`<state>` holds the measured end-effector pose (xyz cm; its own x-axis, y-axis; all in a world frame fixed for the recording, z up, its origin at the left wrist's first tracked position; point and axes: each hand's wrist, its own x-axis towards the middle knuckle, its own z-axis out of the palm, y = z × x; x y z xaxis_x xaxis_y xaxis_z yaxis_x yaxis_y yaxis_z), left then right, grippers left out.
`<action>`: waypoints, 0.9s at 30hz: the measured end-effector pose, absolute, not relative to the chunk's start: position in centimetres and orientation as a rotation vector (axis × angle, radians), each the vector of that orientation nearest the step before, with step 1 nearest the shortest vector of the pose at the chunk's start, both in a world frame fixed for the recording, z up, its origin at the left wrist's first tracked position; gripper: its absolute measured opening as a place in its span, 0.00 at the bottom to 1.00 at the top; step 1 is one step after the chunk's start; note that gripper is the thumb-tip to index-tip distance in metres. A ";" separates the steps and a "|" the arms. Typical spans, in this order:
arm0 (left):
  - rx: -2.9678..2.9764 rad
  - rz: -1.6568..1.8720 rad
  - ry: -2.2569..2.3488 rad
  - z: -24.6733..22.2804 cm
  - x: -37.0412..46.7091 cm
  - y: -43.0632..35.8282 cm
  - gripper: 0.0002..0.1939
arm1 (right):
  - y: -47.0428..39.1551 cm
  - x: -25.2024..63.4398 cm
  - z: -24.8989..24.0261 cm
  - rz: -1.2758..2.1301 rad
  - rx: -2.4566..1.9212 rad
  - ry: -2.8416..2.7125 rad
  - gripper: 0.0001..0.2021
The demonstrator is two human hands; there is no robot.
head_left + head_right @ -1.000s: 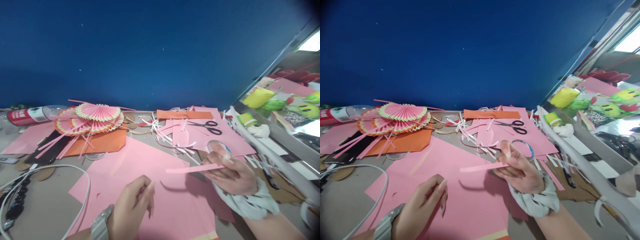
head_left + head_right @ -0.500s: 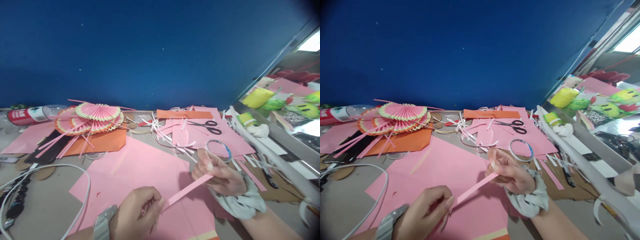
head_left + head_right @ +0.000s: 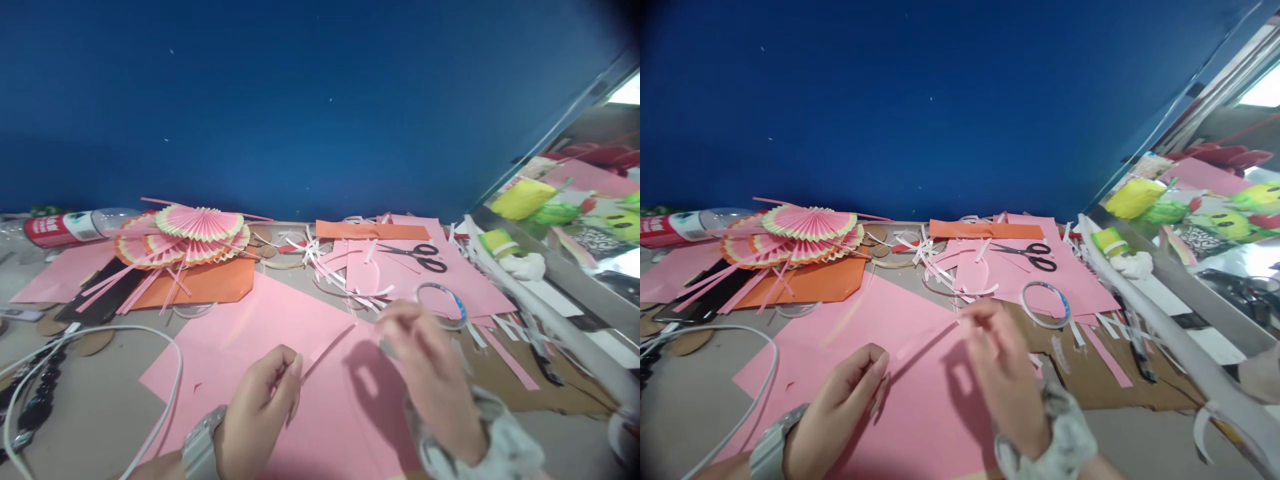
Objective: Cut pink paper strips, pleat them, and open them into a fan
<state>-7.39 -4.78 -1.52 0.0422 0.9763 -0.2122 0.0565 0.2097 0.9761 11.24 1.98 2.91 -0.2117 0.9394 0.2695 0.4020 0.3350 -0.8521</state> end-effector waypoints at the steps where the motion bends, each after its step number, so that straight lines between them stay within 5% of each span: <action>1: 1.104 1.000 1.301 -1.6 -7.4 -4.8 0.16 | 1.1 10.6 2.5 0.722 -1.110 -1.964 0.07; 5: 1.104 1.045 1.275 -1.6 -7.5 -4.6 0.14 | -1.2 8.4 1.3 0.432 -0.762 -2.414 0.20; 19: 1.081 1.076 1.211 -1.2 -7.6 -3.9 0.09 | -0.5 8.5 0.0 0.332 -0.815 -2.573 0.25; 27: 1.125 1.077 1.250 -1.2 -7.3 -4.2 0.18 | -0.8 8.5 -0.1 0.529 -0.717 -2.567 0.28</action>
